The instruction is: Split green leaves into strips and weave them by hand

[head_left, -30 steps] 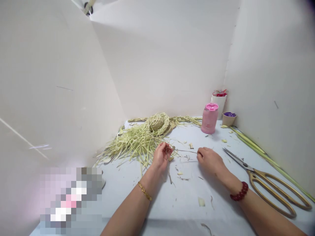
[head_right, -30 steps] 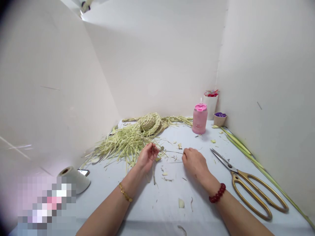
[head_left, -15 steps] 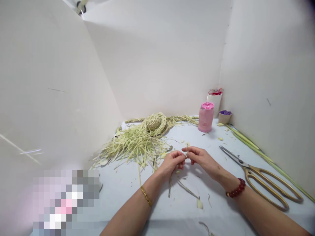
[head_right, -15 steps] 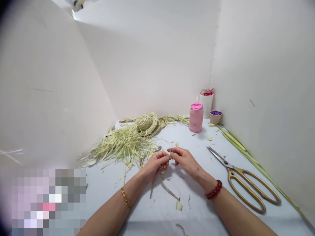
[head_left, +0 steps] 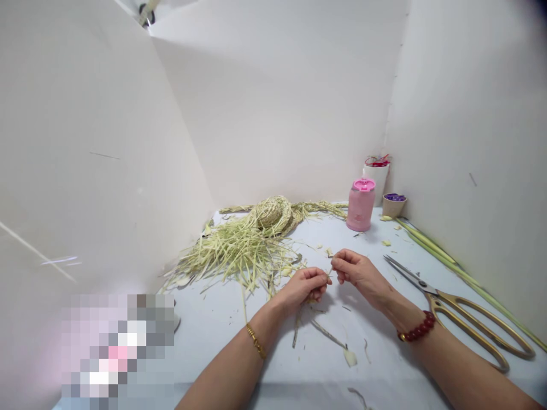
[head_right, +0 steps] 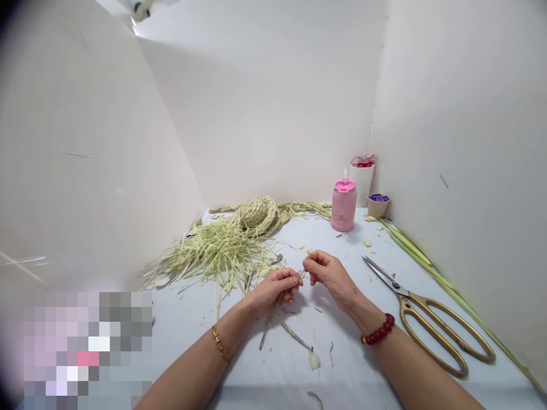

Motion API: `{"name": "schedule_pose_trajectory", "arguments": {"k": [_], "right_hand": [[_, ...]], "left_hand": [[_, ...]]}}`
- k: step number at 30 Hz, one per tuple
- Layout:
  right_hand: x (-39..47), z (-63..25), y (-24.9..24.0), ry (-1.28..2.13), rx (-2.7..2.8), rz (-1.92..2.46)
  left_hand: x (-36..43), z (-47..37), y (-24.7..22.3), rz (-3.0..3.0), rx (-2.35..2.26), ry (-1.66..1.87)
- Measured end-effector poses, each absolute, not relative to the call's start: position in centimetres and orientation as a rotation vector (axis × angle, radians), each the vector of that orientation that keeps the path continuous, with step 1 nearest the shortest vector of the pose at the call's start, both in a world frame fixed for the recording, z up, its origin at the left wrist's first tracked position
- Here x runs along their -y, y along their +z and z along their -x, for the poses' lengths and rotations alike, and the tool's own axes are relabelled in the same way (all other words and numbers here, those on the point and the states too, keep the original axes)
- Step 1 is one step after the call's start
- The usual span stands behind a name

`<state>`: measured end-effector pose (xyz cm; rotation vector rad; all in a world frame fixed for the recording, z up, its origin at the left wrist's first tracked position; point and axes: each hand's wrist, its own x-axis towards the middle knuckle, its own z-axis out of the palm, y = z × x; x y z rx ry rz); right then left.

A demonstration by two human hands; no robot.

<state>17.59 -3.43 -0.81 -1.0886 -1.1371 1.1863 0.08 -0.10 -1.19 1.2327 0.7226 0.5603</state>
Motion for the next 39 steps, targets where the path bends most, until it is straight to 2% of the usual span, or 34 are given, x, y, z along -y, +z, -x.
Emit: {"name": "schedule_pose_trajectory", "arguments": {"k": [5, 10, 12, 14, 18, 20, 24, 39], "right_hand": [[3.3, -18.0, -0.4, 1.088, 1.019, 1.105], [2.9, -19.0, 0.1, 0.901, 0.813, 1.097], [3.1, -18.9, 0.3, 0.767, 0.782, 1.077], [3.7, -18.2, 0.6, 0.619, 0.815, 1.073], [5.3, -16.1, 0.7, 0.443, 1.027, 1.155], [5.8, -15.3, 0.2, 0.382, 1.137, 1.187], [6.0, -14.8, -1.0, 0.275, 1.305, 1.189], [5.5, -14.1, -2.6, 0.301, 1.661, 1.294]], "left_hand": [[-0.2, -0.1, -1.4, -1.350, -0.744, 0.656], [-0.9, 0.2, -1.1, -1.558, -1.059, 1.361], [-0.8, 0.3, -1.0, -1.611, -1.100, 1.493], [-0.3, 0.1, -0.9, -1.643, -1.039, 1.360], [0.9, -0.6, -0.8, -1.541, -0.768, 0.829], [1.2, -0.8, -0.6, -1.421, -0.655, 0.729], [0.9, -0.3, 0.1, -1.245, -0.583, 0.814], [-0.3, 0.1, -0.1, -0.840, -0.668, 0.923]]}}
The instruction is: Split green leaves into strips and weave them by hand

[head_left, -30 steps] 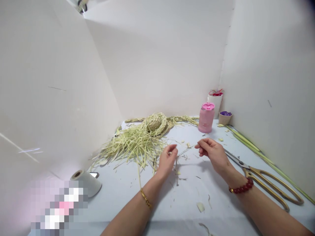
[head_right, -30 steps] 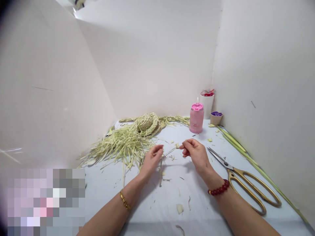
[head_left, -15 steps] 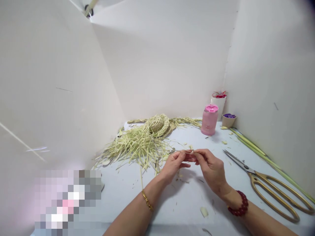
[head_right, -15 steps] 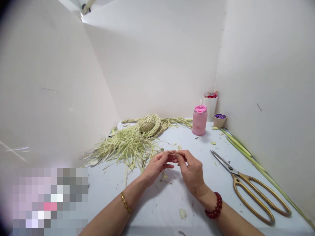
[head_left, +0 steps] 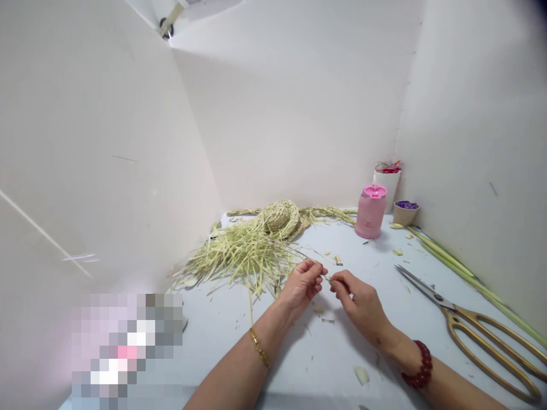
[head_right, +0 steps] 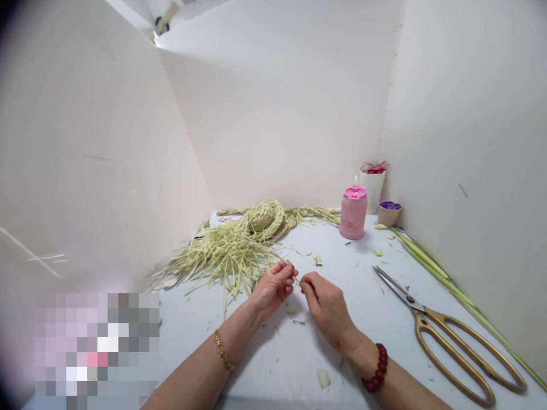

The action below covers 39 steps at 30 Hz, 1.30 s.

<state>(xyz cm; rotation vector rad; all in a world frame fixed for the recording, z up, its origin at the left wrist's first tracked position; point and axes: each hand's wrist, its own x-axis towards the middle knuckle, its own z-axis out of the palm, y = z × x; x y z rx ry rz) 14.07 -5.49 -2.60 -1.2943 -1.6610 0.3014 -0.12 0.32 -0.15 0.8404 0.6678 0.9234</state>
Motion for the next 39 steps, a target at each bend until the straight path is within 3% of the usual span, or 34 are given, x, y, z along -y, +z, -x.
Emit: {"name": "schedule_pose_trajectory", "arguments": {"k": [9, 17, 23, 27, 34, 39], "right_hand": [[5.4, -14.3, -2.4, 0.054, 1.914, 1.103], [4.5, -14.7, -3.9, 0.171, 1.989, 1.254], [4.4, -14.7, -3.1, 0.223, 1.781, 1.305], [4.6, -14.4, -2.7, 0.425, 1.621, 1.321], [4.1, -14.2, -2.6, 1.143, 1.170, 1.149], [4.0, -14.4, -2.3, 1.474, 0.967, 0.961]], "left_hand": [[-0.8, 0.4, -1.2, -1.404, -0.900, 0.790], [-0.8, 0.7, -1.1, -1.587, -0.832, 0.633], [-0.9, 0.9, -1.0, -1.399, -0.871, 0.634], [-0.6, 0.5, -1.1, -1.441, -0.886, 0.671], [0.2, 0.1, -1.2, -2.118, -0.940, 1.029], [0.3, 0.4, -1.2, -2.201, -0.856, 1.109]]}}
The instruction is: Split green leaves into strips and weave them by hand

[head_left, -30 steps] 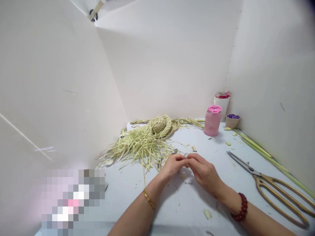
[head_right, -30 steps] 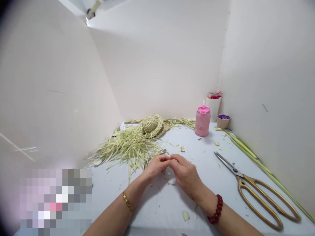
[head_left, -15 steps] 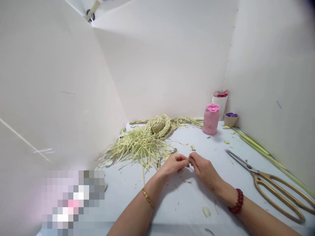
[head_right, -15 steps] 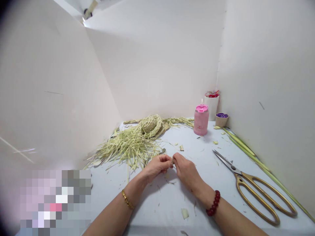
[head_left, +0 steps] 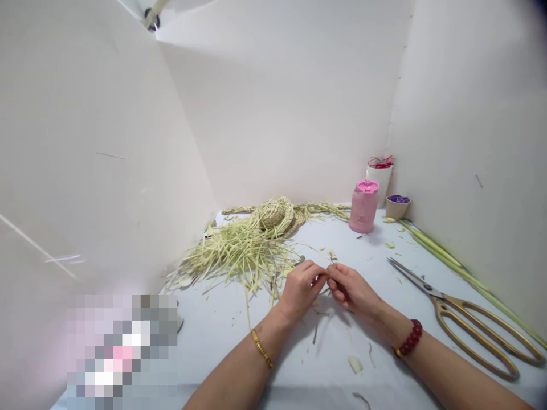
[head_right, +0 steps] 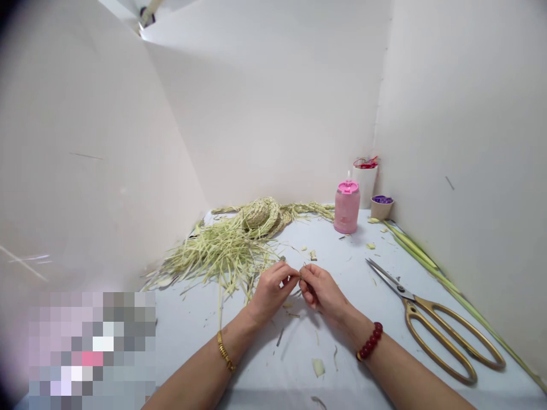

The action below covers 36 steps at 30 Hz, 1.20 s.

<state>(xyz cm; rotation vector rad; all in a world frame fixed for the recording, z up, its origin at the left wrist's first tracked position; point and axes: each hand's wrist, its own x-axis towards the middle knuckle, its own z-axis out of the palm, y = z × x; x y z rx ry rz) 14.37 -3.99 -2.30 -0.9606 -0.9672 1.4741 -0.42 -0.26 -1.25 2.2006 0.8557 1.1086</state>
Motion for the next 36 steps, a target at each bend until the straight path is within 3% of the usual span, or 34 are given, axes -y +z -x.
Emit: {"name": "schedule_pose_trajectory", "arguments": {"k": [20, 28, 36], "right_hand": [[4.44, -14.31, -2.53, 1.887, 0.561, 0.676], [4.67, -14.41, -2.46, 1.978, 0.583, 0.643], [4.19, -14.85, -2.85, 2.011, 0.589, 0.634]], "left_hand": [[0.65, 0.78, -1.60, -2.464, -0.855, 1.234], [0.51, 0.59, -1.67, -2.708, -0.623, 1.683], [0.38, 0.46, -1.26, -2.849, -0.639, 1.564]]}}
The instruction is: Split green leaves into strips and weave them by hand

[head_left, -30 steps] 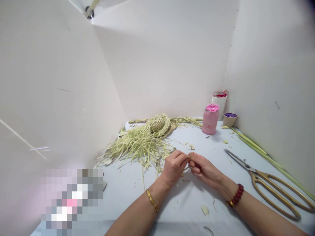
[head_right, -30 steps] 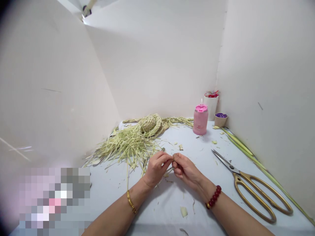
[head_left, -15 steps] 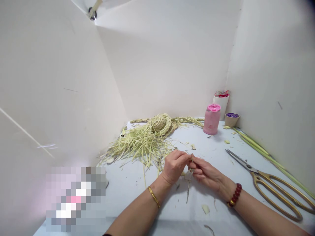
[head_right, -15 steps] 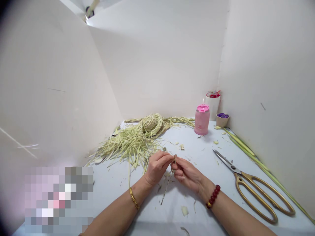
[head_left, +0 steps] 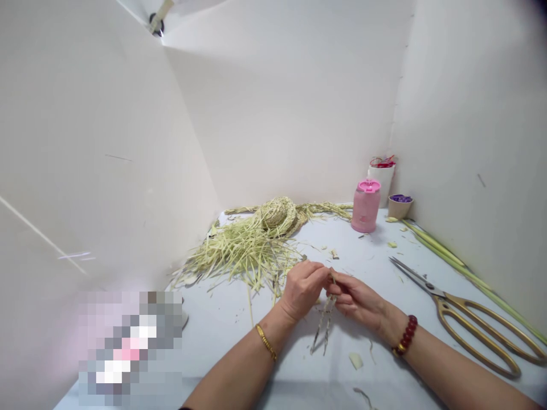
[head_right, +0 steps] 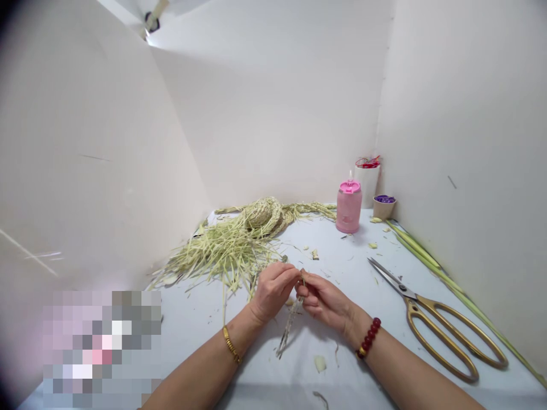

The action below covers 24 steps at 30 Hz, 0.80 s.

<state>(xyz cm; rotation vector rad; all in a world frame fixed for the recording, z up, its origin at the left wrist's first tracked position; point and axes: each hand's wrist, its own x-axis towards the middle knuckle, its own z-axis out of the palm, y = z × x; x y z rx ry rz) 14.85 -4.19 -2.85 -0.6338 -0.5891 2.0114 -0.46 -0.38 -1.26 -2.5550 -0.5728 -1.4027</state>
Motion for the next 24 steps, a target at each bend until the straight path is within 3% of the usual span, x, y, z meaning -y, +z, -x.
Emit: {"name": "schedule_pose_trajectory", "arguments": {"k": [13, 24], "right_hand": [[4.3, -14.2, -2.5, 1.589, 0.884, 0.885], [4.2, -15.3, -1.7, 0.869, 1.485, 1.285]], "left_hand": [[-0.3, -0.1, -3.0, 2.619, 0.845, -1.106], [-0.4, 0.3, -2.6, 3.155, 1.395, -1.379]]}}
